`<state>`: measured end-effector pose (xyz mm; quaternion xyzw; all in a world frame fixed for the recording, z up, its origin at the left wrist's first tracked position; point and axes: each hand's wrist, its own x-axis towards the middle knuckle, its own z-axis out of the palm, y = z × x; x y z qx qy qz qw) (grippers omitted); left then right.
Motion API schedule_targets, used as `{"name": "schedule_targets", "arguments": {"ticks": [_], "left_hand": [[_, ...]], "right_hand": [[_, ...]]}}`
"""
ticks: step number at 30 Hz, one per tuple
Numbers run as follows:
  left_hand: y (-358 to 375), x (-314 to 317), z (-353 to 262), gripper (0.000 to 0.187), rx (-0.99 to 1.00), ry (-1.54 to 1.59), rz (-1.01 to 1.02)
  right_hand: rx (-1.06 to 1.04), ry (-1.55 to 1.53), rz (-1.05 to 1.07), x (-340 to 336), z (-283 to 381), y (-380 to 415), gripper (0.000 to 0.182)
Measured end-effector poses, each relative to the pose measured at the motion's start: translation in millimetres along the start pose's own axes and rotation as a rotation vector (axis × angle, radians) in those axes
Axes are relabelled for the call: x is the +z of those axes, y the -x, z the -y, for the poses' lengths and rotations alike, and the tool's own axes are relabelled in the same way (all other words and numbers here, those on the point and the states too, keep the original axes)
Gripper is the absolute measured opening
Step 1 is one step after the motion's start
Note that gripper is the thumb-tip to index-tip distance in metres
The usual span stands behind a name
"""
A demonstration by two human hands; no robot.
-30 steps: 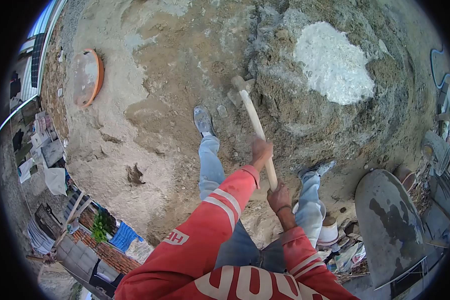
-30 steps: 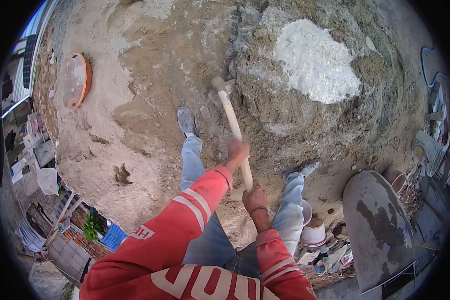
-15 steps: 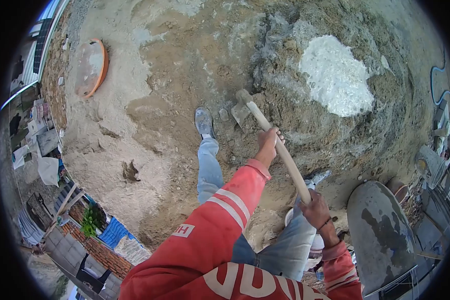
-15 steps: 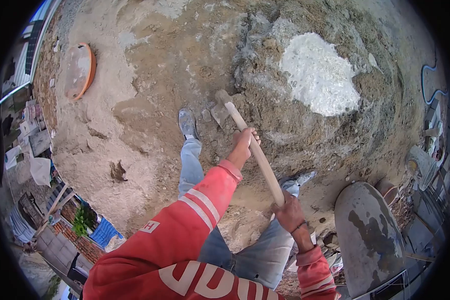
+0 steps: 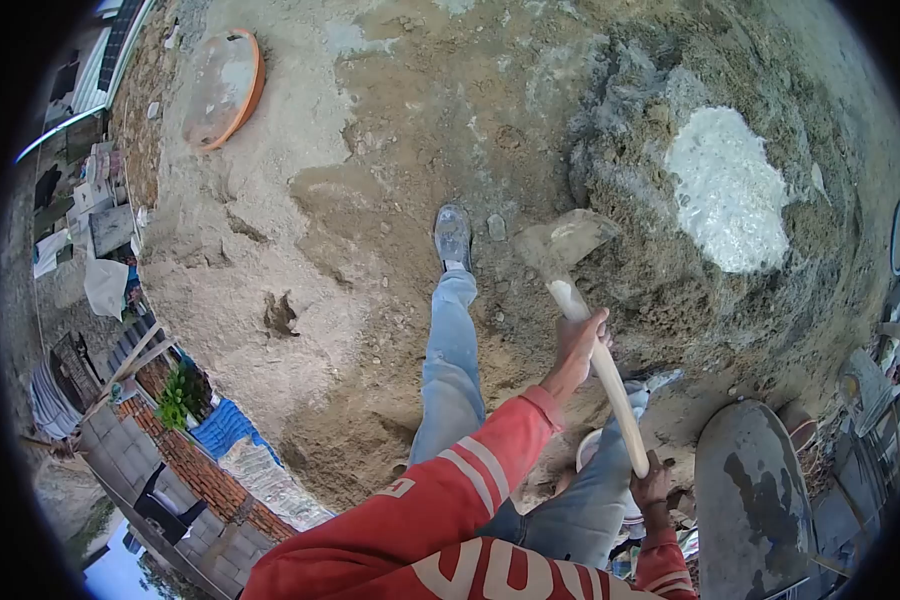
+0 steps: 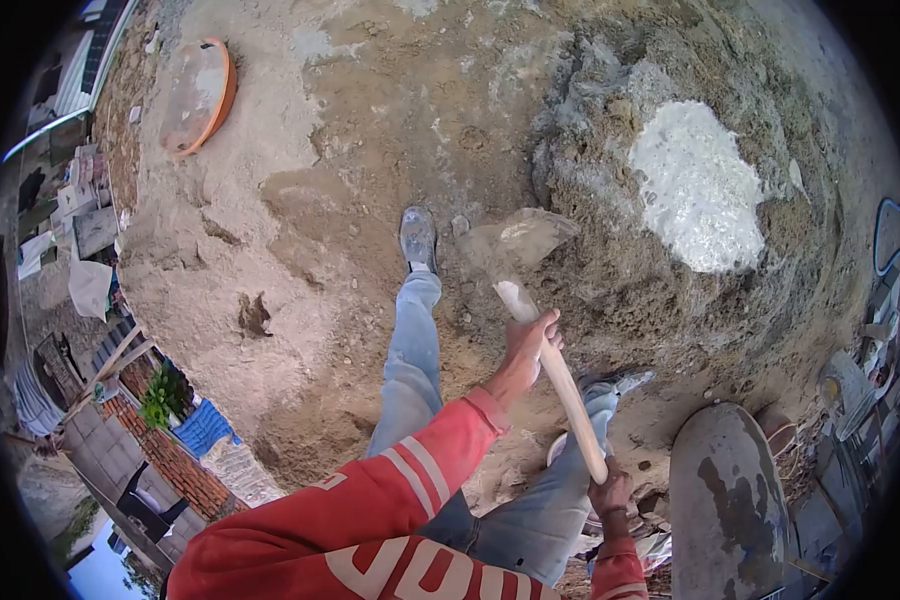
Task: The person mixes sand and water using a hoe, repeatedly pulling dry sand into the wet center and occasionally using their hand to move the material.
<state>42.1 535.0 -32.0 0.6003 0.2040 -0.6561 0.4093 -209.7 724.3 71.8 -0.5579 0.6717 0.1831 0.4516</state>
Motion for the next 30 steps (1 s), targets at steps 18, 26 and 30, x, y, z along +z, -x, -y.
{"name": "schedule_targets", "arguments": {"ticks": [18,26,30], "left_hand": [[-229.6,-148.3,-275.2,0.036,0.487,-0.985,-0.371],[-187.5,-172.2,-183.9,0.023,0.318,-0.958,-0.294],[-167.6,-195.2,-121.3,0.018,0.239,-0.932,-0.262]], "right_hand": [[-0.066,-0.340,-0.012,102.3,401.8,-204.7,0.043],[-0.033,-0.285,0.140,128.2,345.1,-148.6,0.055],[0.011,-0.177,0.294,118.8,297.2,-122.4,0.056]]}}
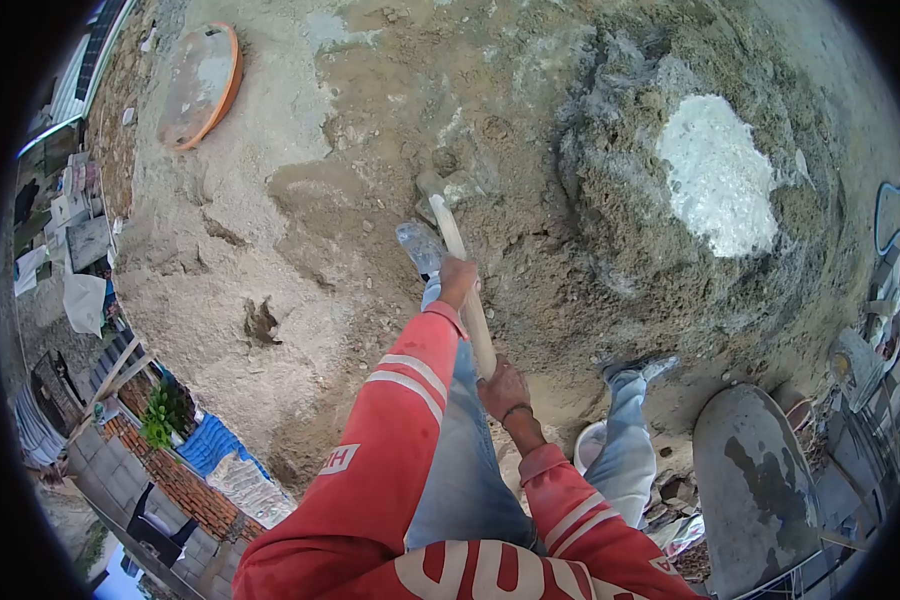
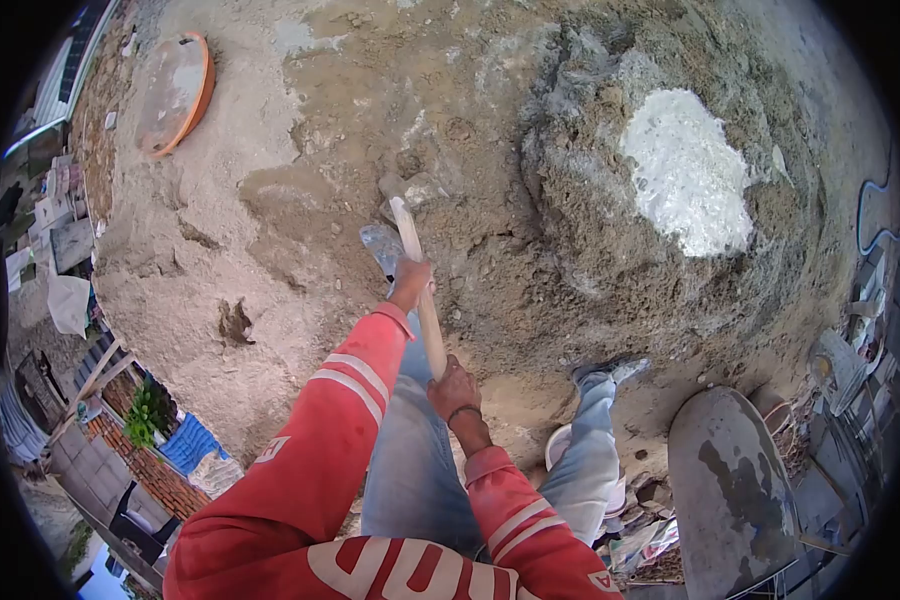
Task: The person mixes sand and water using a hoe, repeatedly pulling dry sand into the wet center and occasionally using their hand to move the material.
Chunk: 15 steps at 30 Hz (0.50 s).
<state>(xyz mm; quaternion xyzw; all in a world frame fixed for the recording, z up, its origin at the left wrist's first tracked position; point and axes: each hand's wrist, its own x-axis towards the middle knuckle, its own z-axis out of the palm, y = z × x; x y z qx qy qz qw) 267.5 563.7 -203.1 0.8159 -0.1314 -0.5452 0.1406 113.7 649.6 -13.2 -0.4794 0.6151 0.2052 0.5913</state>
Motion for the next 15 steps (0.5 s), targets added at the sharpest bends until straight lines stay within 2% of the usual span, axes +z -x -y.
{"name": "schedule_targets", "arguments": {"ticks": [2,5,6,10,12,13,15], "left_hand": [[43.6,9.7,-10.6,0.017,-0.077,0.232,-0.144],[59.1,31.6,13.0,0.017,-0.116,0.332,-0.148],[63.6,39.4,17.4,0.019,-0.152,0.206,-0.141],[91.0,74.9,50.3,0.019,-0.142,0.120,-0.186],[97.9,87.8,79.0,0.034,-0.090,0.151,-0.322],[110.5,88.0,76.8,0.034,-0.092,0.147,-0.322],[133.2,92.6,74.6,0.040,-0.204,0.399,-0.258]], "right_hand": [[-0.010,0.056,0.011,-7.9,-26.8,11.7,0.056],[-0.029,0.120,0.029,-18.8,-55.7,23.1,0.055],[-0.027,0.140,0.042,-22.2,-66.5,27.9,0.055],[-0.013,0.218,0.016,-28.1,-105.7,49.1,0.052],[-0.026,0.253,0.044,-39.0,-119.9,58.8,0.046],[-0.025,0.249,0.047,-46.1,-124.7,61.2,0.046],[-0.028,0.317,0.136,-59.8,-138.6,62.4,0.039]]}}
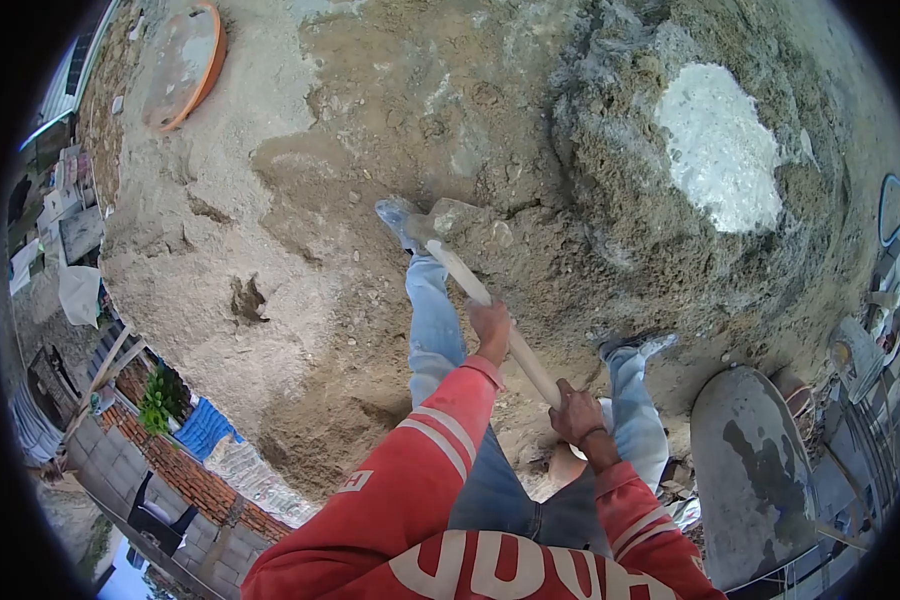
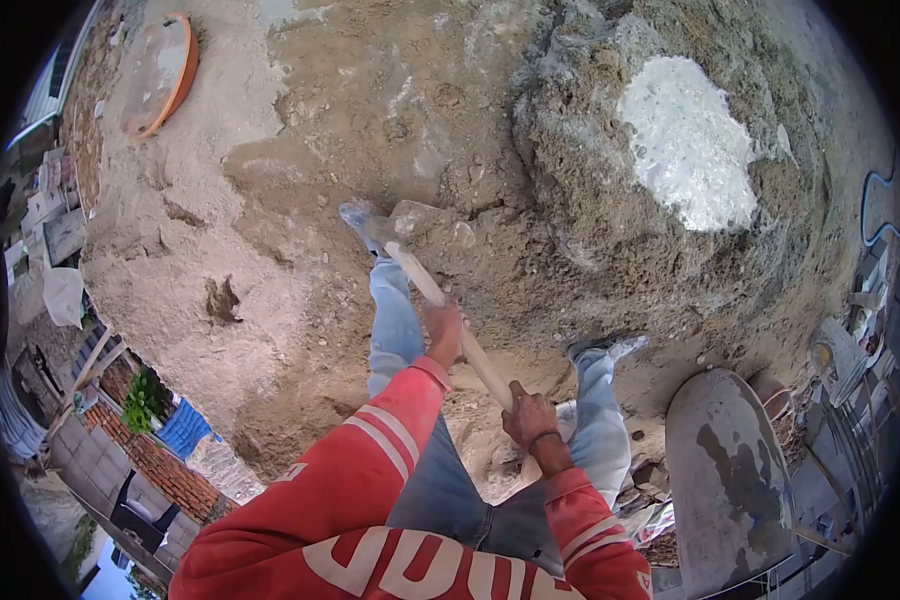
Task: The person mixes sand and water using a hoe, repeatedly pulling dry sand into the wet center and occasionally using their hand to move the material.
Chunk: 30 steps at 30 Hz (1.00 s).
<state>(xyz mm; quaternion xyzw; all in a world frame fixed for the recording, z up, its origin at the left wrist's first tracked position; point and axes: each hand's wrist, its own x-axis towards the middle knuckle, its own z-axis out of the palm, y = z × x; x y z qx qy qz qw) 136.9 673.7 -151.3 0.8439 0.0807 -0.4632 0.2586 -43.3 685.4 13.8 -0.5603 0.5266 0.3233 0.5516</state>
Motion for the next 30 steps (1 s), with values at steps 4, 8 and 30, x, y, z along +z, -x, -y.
{"name": "schedule_targets", "arguments": {"ticks": [4,8,30], "left_hand": [[23.8,29.0,55.3,0.042,0.004,0.013,-0.095],[89.6,51.8,45.5,0.041,0.023,0.125,-0.158],[-186.0,164.7,-3.8,0.092,0.208,-1.037,0.005]], "right_hand": [[-0.065,0.079,-0.108,-3.3,-61.3,12.9,0.033],[-0.061,0.144,-0.090,-9.5,-117.1,22.1,0.031],[0.340,-0.129,0.245,61.8,-82.6,55.9,0.017]]}}
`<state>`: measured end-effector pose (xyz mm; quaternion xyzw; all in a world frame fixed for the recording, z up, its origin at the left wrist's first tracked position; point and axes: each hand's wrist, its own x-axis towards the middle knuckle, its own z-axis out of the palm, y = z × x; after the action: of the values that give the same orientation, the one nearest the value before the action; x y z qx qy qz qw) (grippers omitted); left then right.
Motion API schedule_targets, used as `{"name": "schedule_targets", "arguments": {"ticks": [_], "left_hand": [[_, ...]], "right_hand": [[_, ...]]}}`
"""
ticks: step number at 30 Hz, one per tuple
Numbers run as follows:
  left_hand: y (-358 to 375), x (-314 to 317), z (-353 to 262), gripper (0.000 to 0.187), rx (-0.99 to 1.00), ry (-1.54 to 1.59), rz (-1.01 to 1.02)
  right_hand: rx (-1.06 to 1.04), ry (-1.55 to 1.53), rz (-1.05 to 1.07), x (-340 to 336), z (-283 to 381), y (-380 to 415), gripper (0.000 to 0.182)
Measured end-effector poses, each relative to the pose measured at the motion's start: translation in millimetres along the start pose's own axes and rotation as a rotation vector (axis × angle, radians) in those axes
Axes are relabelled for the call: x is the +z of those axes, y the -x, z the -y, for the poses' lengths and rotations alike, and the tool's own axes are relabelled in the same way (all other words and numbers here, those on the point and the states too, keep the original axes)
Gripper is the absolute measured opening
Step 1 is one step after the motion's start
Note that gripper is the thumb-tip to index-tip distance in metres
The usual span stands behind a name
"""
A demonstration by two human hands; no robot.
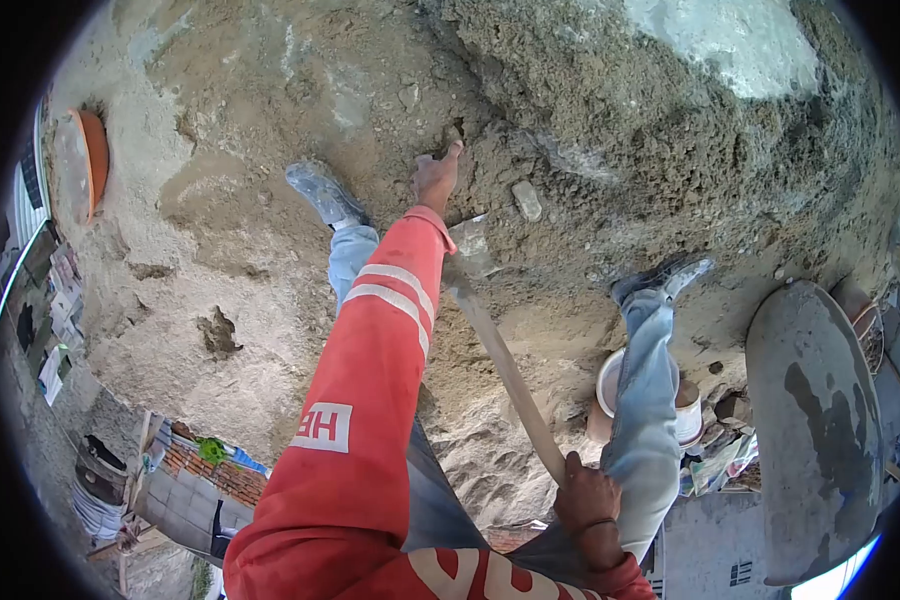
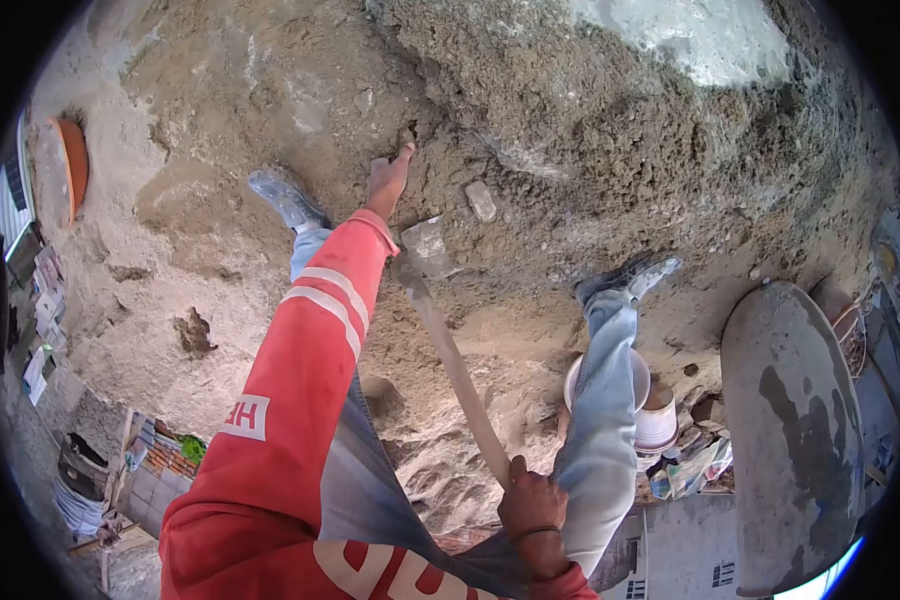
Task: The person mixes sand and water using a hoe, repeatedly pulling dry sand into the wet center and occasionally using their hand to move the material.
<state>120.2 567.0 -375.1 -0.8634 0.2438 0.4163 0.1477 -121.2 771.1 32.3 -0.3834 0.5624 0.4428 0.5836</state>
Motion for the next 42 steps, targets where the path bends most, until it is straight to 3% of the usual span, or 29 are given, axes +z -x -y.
{"name": "schedule_targets", "arguments": {"ticks": [3,5,9,10,11,13,15,17,20,22,24,26,28,29,31,32,34,35,38,39,40,42], "left_hand": [[-25.6,22.0,11.9,0.088,0.073,-0.015,0.031],[-53.7,31.9,27.1,0.086,0.027,0.167,0.127],[1.8,10.5,10.3,0.088,-0.015,0.316,0.273],[-13.6,17.8,27.0,0.086,-0.094,0.336,0.143],[22.1,9.7,23.1,0.085,-0.020,0.367,0.076],[54.5,-10.2,31.3,0.077,0.021,0.406,0.173],[82.0,-19.1,41.5,0.078,0.341,0.472,0.180],[110.9,-23.2,44.2,0.079,0.465,0.276,0.052],[240.4,-6.1,-2.2,0.083,0.635,0.203,0.172],[304.3,19.2,-28.8,0.084,0.839,-0.194,0.291],[365.5,69.5,-49.5,0.083,0.961,-0.292,0.399],[453.6,129.2,-60.2,0.078,1.152,-0.349,0.562],[559.4,180.1,-43.8,0.088,1.501,-0.491,0.884],[621.1,198.0,-31.0,0.097,1.443,-0.620,1.158],[719.7,216.3,19.9,0.115,1.693,-0.576,1.436],[762.2,208.0,34.5,0.115,1.737,-0.790,1.498],[804.7,202.2,53.6,0.104,1.593,-0.778,1.812],[803.6,199.6,52.5,0.104,1.579,-0.782,1.815],[760.6,190.5,12.8,0.074,1.527,-0.594,1.763],[725.3,192.7,-1.0,0.068,1.560,-0.415,1.636],[681.1,186.2,-20.3,0.064,1.457,-0.404,1.521],[565.7,160.9,-39.6,0.060,1.386,-0.520,1.001]], "right_hand": [[-0.016,-0.086,0.088,10.2,-6.3,-5.3,0.021],[-0.029,-0.154,0.083,17.9,-12.1,-7.3,0.020],[-0.093,-0.310,0.065,14.7,-25.1,-4.3,0.019],[-0.163,-0.327,0.034,17.2,-27.9,-2.7,0.019],[-0.130,-0.375,0.014,19.3,-31.5,-0.8,0.019],[-0.265,-0.459,-0.085,23.5,-35.9,1.2,0.020],[-0.233,-0.510,-0.121,33.2,-31.0,-1.5,0.020],[-0.272,-0.519,-0.224,42.8,-27.9,-2.4,0.022],[-0.183,-0.510,-0.264,78.2,-0.8,-21.7,0.016],[-0.213,-0.573,-0.239,53.2,-9.7,-9.1,0.017],[-0.194,-0.597,-0.074,42.3,-12.2,-5.2,0.020],[-0.184,-0.581,-0.124,50.9,0.1,-10.6,0.025],[-0.188,-0.625,-0.147,41.5,-1.6,-8.2,0.024],[-0.198,-0.647,-0.144,38.1,-3.8,-7.0,0.024],[-0.219,-0.663,-0.125,34.7,-12.4,-6.0,0.023],[-0.232,-0.669,-0.107,32.8,-18.5,-4.9,0.023],[-0.264,-0.667,-0.067,33.1,-20.6,-7.4,0.023],[-0.287,-0.660,-0.045,35.7,-19.8,-10.0,0.023],[-0.341,-0.630,0.030,38.5,-24.0,-12.4,0.023],[-0.352,-0.614,0.054,38.8,-24.9,-13.0,0.023],[-0.362,-0.598,0.075,37.6,-25.5,-14.3,0.023],[-0.371,-0.570,0.112,35.6,-18.3,-14.9,0.022]]}}
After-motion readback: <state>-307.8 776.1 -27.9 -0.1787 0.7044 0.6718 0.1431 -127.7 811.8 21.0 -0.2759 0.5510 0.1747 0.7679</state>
